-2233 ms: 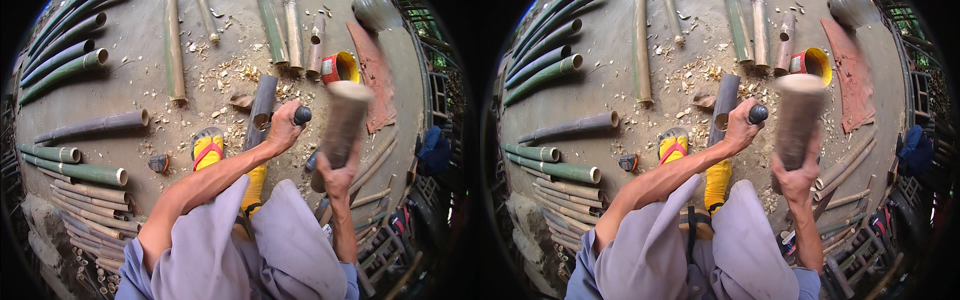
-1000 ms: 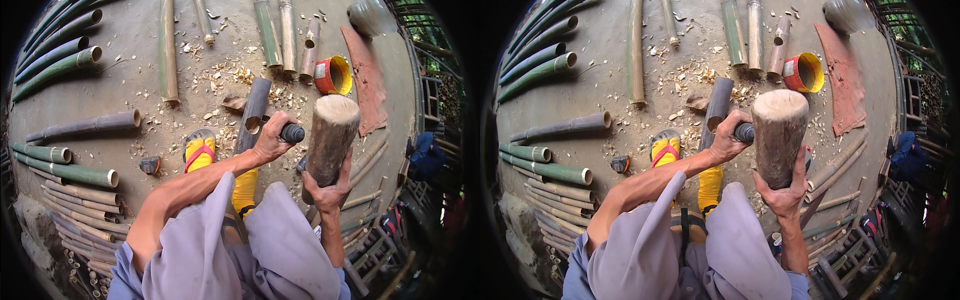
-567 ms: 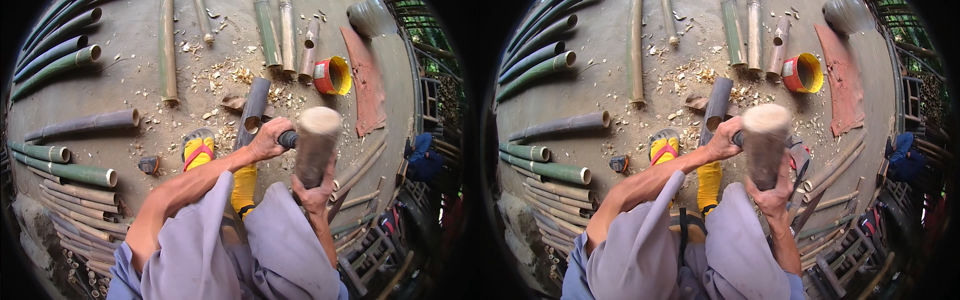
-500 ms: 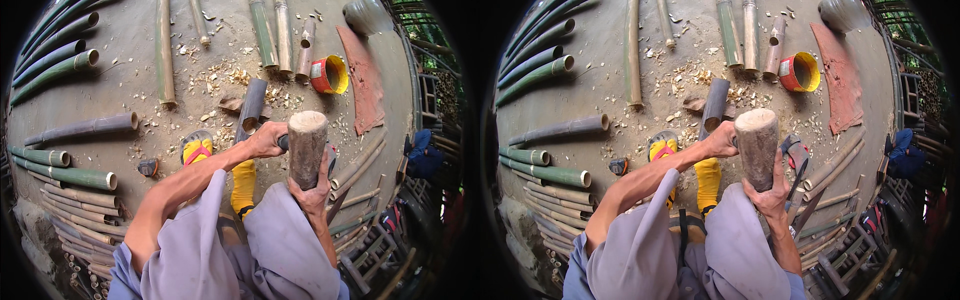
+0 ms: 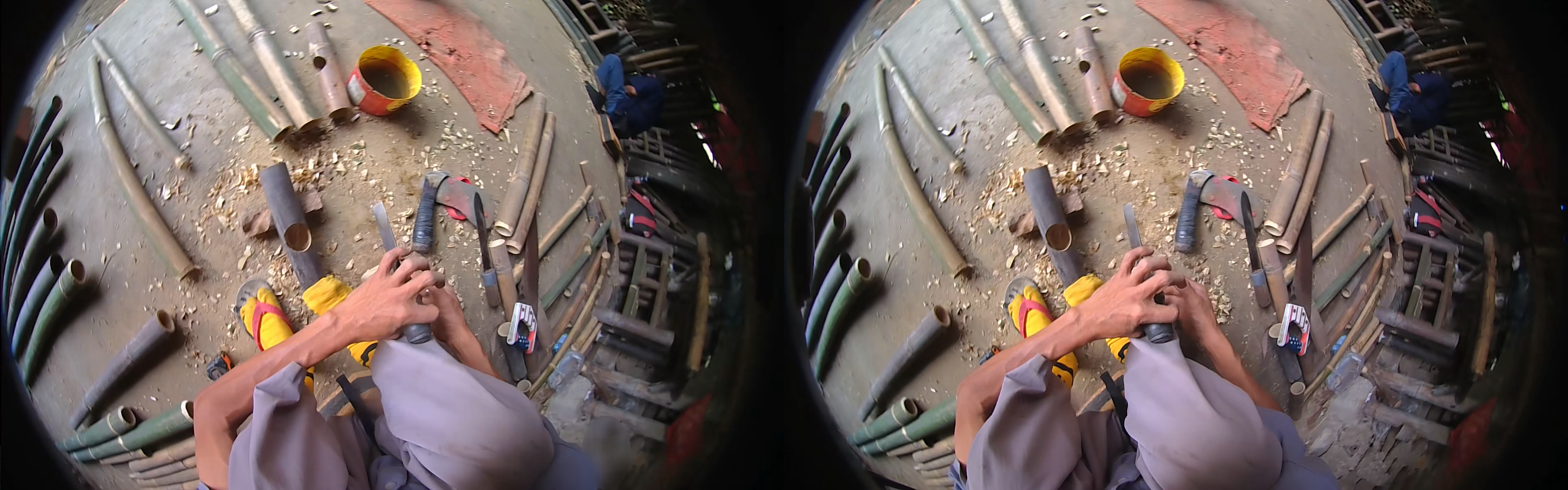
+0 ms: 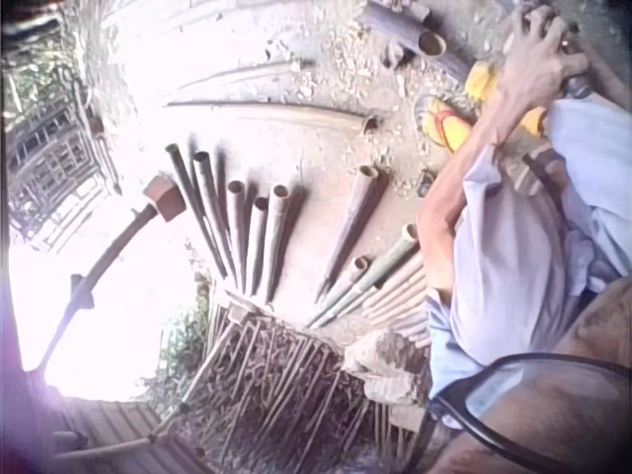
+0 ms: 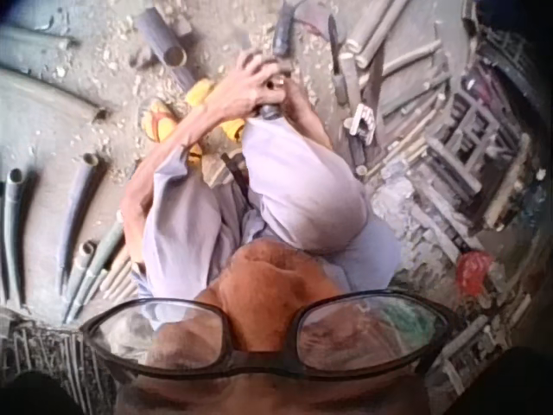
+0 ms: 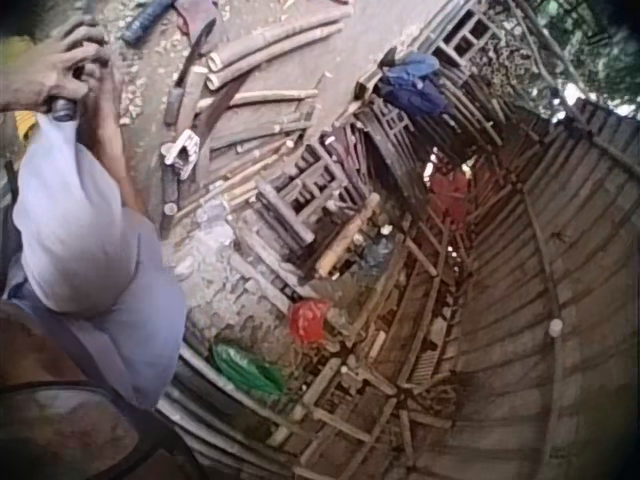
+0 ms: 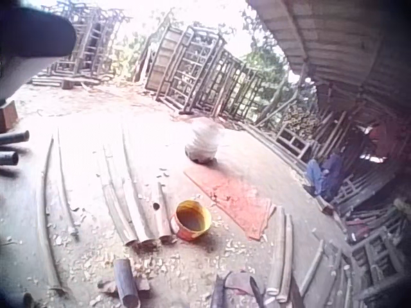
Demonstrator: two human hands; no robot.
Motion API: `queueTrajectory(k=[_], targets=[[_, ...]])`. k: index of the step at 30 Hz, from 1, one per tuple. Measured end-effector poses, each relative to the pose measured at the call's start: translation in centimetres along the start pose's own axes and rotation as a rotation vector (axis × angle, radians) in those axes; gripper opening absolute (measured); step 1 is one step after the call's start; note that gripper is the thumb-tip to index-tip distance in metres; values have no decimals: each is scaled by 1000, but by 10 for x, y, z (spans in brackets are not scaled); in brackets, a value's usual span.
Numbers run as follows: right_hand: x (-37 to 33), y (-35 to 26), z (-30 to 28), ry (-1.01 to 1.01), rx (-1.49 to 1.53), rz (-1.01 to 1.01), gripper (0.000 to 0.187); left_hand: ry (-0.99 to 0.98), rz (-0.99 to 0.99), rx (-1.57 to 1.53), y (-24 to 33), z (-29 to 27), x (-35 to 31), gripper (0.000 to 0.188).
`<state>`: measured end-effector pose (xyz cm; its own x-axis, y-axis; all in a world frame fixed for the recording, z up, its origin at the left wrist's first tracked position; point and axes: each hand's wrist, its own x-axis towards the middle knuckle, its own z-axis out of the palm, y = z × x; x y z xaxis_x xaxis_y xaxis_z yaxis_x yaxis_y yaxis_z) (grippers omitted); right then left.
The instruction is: The person carves and cuts bamboo stalks on the ground. The person uses a large knife and a wooden mallet to strike a metal carving tool, creating holes in the bamboo, then measures and saws the bamboo into sections.
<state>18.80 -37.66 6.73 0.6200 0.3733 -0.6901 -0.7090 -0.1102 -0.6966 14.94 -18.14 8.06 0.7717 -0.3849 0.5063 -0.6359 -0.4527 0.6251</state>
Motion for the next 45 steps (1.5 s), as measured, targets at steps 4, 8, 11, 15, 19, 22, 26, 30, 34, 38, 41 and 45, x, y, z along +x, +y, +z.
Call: queueTrajectory(k=[4, 8, 11, 15, 19, 22, 26, 30, 34, 38, 41, 45], targets=[[22, -2, 6, -224, 236, -52, 40, -60, 7, 58, 5, 27, -2, 43], [50, -13, -1, 45, 123, -148, 27, -24, -245, 28, 3, 18, -24, 71], [102, -8, -58, 496, -494, -377, 16, 206, -590, -60, -11, 6, -46, 53], [153, 1, -140, 795, -1265, -677, 24, 647, -992, -31, -34, -6, -98, 38], [167, -10, -143, 837, -1289, -387, 28, 952, -1267, -11, -30, -8, -175, 36], [164, -22, -125, 835, -1360, -107, 31, 964, -1373, 54, -17, -12, -217, 35], [163, -19, -111, 952, -1428, -683, 32, 977, -1457, 18, -9, -15, -215, 33], [190, -46, -33, 411, -913, -706, 34, 957, -1423, -104, -16, 0, -201, 35], [265, -64, 78, 278, -1003, -887, 44, 930, -1395, -188, -16, 8, -188, 34], [327, -71, 132, 303, -1196, -897, 45, 896, -1372, -217, -22, 12, -186, 32], [344, -69, 144, 313, -1183, -828, 31, 910, -1351, -224, -24, 11, -195, 30], [349, -73, 131, 308, -1321, -793, 21, 919, -1362, -239, -27, 6, -207, 29]])
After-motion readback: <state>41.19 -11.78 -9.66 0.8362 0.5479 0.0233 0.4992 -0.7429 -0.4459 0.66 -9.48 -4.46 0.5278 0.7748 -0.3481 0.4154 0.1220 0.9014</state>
